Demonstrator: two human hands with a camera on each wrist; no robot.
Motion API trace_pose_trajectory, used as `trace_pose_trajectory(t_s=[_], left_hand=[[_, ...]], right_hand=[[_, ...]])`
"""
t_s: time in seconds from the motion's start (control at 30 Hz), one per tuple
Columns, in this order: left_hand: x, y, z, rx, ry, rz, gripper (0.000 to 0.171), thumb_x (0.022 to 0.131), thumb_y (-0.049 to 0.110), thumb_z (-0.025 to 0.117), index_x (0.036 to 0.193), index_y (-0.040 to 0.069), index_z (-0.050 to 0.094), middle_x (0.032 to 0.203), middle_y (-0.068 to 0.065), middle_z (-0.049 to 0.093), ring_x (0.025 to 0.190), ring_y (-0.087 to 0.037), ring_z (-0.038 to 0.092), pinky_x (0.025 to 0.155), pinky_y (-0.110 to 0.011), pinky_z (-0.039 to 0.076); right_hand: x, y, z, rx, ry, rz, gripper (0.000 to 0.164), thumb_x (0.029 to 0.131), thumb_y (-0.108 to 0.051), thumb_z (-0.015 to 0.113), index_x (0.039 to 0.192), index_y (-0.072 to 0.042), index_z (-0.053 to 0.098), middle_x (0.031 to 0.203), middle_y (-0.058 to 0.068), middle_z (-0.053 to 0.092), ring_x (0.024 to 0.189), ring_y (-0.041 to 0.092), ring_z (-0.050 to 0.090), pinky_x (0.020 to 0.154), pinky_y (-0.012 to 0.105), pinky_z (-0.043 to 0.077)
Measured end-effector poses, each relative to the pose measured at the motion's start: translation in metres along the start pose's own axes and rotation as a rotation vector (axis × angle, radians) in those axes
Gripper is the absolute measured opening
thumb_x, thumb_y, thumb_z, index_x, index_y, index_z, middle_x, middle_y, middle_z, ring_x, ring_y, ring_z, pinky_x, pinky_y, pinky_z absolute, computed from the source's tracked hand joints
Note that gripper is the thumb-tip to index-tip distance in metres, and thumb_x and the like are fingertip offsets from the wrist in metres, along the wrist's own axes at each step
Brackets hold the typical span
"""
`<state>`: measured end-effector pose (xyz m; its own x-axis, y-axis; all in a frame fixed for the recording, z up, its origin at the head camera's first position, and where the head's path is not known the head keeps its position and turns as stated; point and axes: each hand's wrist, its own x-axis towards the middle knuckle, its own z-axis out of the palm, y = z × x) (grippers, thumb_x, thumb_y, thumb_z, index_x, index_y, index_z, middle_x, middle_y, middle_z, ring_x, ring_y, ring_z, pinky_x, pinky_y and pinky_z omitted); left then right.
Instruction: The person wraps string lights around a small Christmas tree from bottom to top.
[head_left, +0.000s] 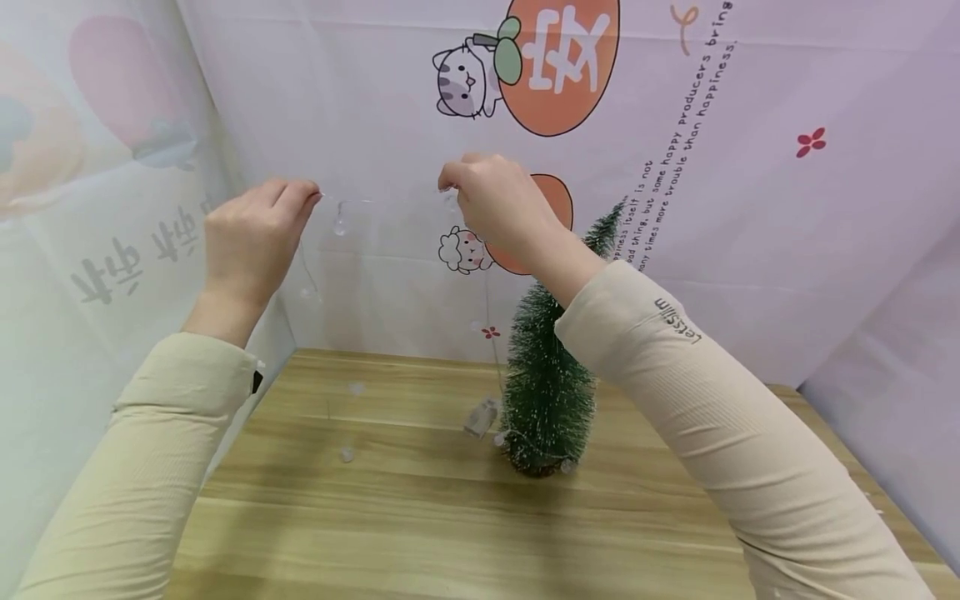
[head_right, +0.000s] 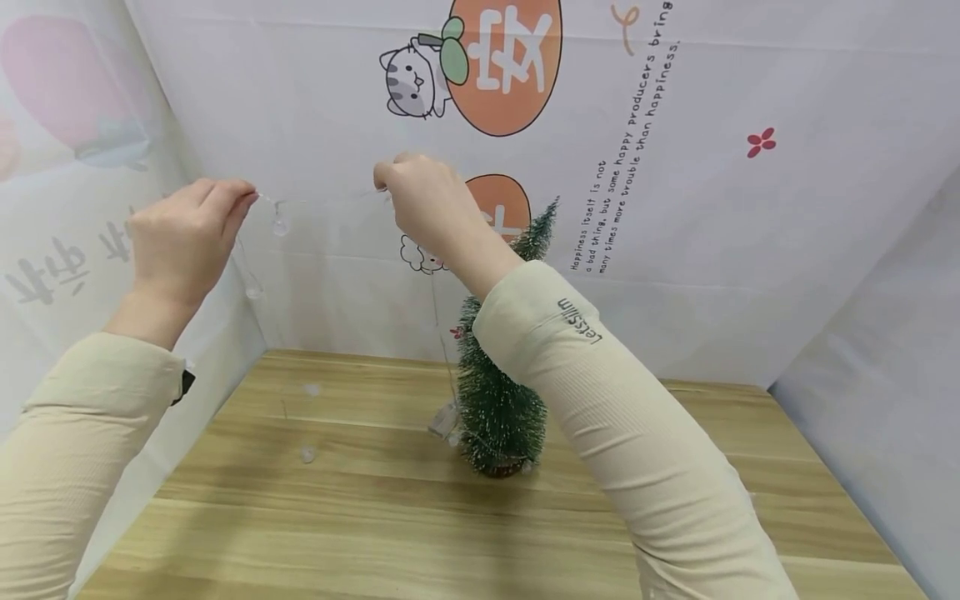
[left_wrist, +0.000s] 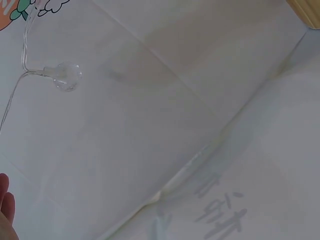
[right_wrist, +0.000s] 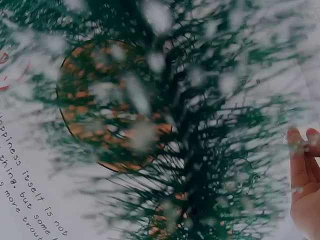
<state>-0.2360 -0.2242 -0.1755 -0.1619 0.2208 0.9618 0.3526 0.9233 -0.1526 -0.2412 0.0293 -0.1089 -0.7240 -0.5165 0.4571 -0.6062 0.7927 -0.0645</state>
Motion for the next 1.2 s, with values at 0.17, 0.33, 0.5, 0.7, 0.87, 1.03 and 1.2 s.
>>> trace_pose_trajectory(t_s=[0.17,0.33,0.5,0.7,0.87,1.03,1.2], left_hand=[[0.002,0.002,0.001,-0.004,0.008,0.003,0.022,0.097,0.021,0.055,0.089,0.006,0.068,0.076,-0.012,0.068,0.058,-0.035,0.060,0.043,-0.043,0.042],[0.005,0.005,0.003,0.001,0.025,0.011,0.021,0.097,0.021,0.055,0.088,0.007,0.068,0.075,-0.012,0.068,0.059,-0.034,0.060,0.044,-0.043,0.042],[0.008,0.007,0.004,0.012,0.052,0.034,0.020,0.097,0.020,0.056,0.088,0.006,0.067,0.079,-0.011,0.068,0.059,-0.034,0.060,0.046,-0.042,0.043],[0.010,0.011,0.008,0.013,0.098,0.091,0.018,0.096,0.019,0.057,0.089,0.005,0.065,0.080,-0.012,0.068,0.064,-0.034,0.061,0.054,-0.044,0.050],[0.011,0.012,0.012,0.039,0.122,0.145,0.016,0.096,0.017,0.056,0.087,0.006,0.063,0.078,-0.011,0.068,0.064,-0.032,0.060,0.055,-0.043,0.051],[0.010,0.013,0.014,0.061,0.133,0.198,0.013,0.093,0.001,0.056,0.088,0.007,0.066,0.079,-0.011,0.068,0.063,-0.031,0.059,0.051,-0.040,0.049],[0.010,0.015,0.015,0.061,0.132,0.218,0.025,0.090,-0.010,0.050,0.089,0.008,0.068,0.080,-0.011,0.066,0.060,-0.030,0.056,0.048,-0.038,0.046]], right_hand=[[-0.003,0.002,0.004,-0.050,-0.032,-0.026,0.023,0.099,-0.018,0.045,0.109,-0.008,0.064,0.108,0.008,0.063,0.098,0.026,0.058,0.078,0.034,0.051],[-0.005,0.004,0.006,-0.225,0.002,-0.124,0.035,0.102,-0.034,0.043,0.094,-0.006,0.063,0.088,0.009,0.057,0.072,0.023,0.055,0.062,0.032,0.047],[-0.002,0.013,-0.001,-0.567,0.228,-0.422,0.036,0.102,-0.022,0.043,0.088,-0.001,0.068,0.080,0.011,0.059,0.059,0.023,0.054,0.050,0.030,0.050],[0.002,0.030,-0.018,-0.709,0.378,-0.635,0.022,0.097,0.005,0.043,0.100,0.000,0.065,0.088,0.010,0.068,0.076,0.023,0.060,0.067,0.029,0.054],[0.001,0.040,-0.030,-0.662,0.338,-0.638,0.018,0.095,0.009,0.044,0.097,-0.002,0.059,0.086,0.009,0.070,0.082,0.025,0.058,0.078,0.032,0.049],[-0.001,0.046,-0.037,-0.593,0.220,-0.606,0.019,0.093,0.008,0.050,0.102,-0.004,0.061,0.095,0.009,0.069,0.095,0.027,0.057,0.094,0.036,0.045],[-0.002,0.049,-0.041,-0.522,0.126,-0.532,0.024,0.093,0.009,0.047,0.104,-0.004,0.064,0.099,0.010,0.070,0.099,0.028,0.057,0.097,0.037,0.044]])
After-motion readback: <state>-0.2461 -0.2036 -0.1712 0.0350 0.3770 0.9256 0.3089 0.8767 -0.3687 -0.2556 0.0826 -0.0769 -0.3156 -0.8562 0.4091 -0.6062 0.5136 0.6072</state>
